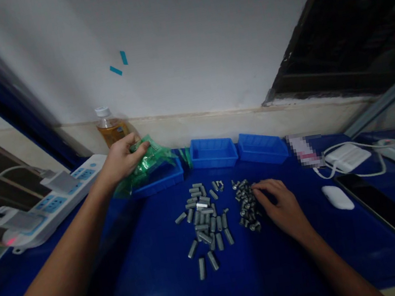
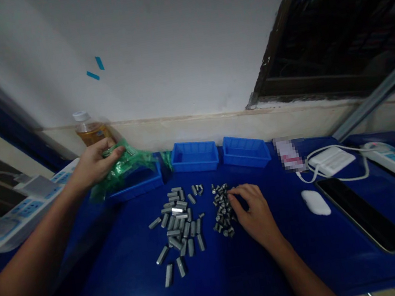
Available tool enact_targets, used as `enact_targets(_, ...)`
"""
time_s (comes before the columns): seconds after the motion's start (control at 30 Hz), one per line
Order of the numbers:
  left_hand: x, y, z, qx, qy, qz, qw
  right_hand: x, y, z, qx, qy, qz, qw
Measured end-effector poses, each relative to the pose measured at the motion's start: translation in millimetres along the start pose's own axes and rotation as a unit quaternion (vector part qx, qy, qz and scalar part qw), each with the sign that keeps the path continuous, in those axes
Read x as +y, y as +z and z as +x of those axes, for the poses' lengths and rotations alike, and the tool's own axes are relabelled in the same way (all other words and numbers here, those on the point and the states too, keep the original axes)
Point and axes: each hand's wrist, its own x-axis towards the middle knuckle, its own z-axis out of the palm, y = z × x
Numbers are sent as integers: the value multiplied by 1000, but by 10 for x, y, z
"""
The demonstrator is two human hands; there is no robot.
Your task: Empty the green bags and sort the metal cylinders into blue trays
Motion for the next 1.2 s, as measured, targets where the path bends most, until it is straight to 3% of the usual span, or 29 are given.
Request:
enact_targets(0.2, 41, 74, -56, 44, 11, -6, 999, -11, -3, -12, -11, -5, 6, 1000)
enact_targets(0.4, 325, -112, -153, 179, 54, -84, 979, -15, -38, 26, -9, -19, 3, 1000)
enact_targets(0.47, 499, -124, -311, 135, 73, -76, 985, -41, -75, 81, -6, -34, 1, 999)
enact_targets(0.53, 649, -45, -515, 0, 89, -38, 995, -111, -114, 169, -9, -56, -3, 998)
enact_targets(0.63, 733, 227, -802, -187, 106, 14, 976, -322, -134, 365, -34, -116, -7, 993)
enact_targets(0.7, 702, 423, -931, -233, 100, 50, 966, -513, -96, 548, -66, -170, -5, 983)
enact_targets(0.77, 658, 544, -1003, -237, 81, 102, 963, -709, -1, 783, -113, -221, -13, 969)
enact_targets(0.83, 640, 548, -1021, -208, 66, 152, 964, -873, 148, 1076, -151, -267, -44, 951)
enact_targets(0.93, 640, 363, -921, -125, 50, 190, 972, -1029, 430, 1606, -260, -303, -109, 910)
enact_targets(1.03, 553, 147, -650, -59, -8, 233, 971, -1107, 712, 2126, -391, -253, -151, 872)
enact_targets(1.1, 416, 97, -425, -99, -52, 278, 954, -1152, 877, 2385, -457, -198, -183, 848)
enact_targets(1.2, 167, 183, -154, -262, -61, 287, 919, -1223, 1085, 2581, -505, -133, -208, 827)
